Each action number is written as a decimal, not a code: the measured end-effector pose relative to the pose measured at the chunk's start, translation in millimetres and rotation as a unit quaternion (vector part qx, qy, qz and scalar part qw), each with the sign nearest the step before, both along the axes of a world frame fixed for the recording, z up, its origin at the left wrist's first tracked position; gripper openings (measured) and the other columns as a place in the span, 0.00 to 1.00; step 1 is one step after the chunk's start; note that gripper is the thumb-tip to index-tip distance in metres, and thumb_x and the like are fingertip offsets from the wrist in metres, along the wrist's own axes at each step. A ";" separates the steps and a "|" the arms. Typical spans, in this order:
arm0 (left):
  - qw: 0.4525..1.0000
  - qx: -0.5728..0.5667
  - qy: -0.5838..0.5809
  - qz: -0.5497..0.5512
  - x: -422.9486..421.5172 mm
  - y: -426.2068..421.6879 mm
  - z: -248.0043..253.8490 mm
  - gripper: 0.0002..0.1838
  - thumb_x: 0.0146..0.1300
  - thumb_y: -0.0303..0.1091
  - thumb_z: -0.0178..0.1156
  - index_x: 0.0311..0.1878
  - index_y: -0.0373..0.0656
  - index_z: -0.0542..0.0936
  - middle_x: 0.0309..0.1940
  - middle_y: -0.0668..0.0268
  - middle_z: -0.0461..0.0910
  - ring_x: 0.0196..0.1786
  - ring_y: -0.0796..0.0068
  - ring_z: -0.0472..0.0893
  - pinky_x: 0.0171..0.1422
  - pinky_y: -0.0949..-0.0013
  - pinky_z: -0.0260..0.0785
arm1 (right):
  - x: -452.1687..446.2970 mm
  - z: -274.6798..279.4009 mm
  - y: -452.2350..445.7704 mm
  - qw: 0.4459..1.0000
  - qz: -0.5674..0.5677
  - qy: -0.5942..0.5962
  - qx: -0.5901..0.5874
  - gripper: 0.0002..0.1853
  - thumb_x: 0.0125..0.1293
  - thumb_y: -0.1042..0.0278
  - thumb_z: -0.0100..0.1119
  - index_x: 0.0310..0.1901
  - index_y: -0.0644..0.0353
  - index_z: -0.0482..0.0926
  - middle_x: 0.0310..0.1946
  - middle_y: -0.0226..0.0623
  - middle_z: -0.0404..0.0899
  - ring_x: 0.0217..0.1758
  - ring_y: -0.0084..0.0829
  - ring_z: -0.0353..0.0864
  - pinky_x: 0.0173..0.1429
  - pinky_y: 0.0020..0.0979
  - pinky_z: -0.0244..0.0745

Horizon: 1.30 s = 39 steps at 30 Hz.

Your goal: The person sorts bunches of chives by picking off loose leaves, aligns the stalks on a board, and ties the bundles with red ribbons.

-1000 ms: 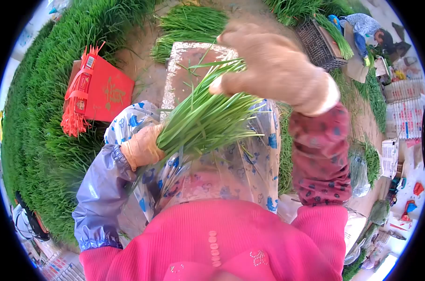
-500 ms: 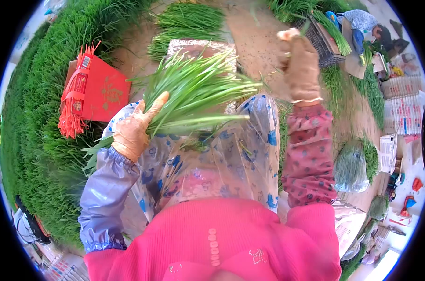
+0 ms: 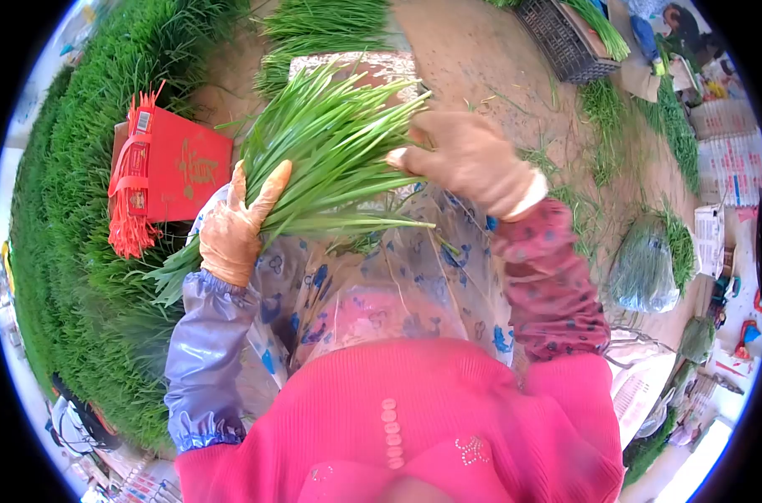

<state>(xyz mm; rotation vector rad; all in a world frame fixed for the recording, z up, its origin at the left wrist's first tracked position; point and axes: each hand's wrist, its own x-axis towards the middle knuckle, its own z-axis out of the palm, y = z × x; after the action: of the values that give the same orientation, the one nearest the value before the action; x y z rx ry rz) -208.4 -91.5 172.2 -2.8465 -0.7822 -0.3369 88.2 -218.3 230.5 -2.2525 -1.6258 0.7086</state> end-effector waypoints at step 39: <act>0.979 0.151 0.069 -0.117 -28.5 -4.6 10.6 0.33 0.57 0.30 0.57 0.62 0.84 0.73 0.63 0.56 0.71 0.39 0.67 0.80 0.40 0.68 0.75 | 76.7 -55.8 -60.4 0.957 -0.193 -0.168 0.136 0.12 0.61 0.67 0.61 0.46 0.57 0.80 0.41 0.44 0.83 0.42 0.47 0.83 0.45 0.40 0.76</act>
<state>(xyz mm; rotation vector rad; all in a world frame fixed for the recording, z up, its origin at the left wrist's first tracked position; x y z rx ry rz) -236.9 -96.1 182.8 -2.6394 -0.3349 -0.2588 164.9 -278.7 174.7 -2.4618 -1.2467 0.0002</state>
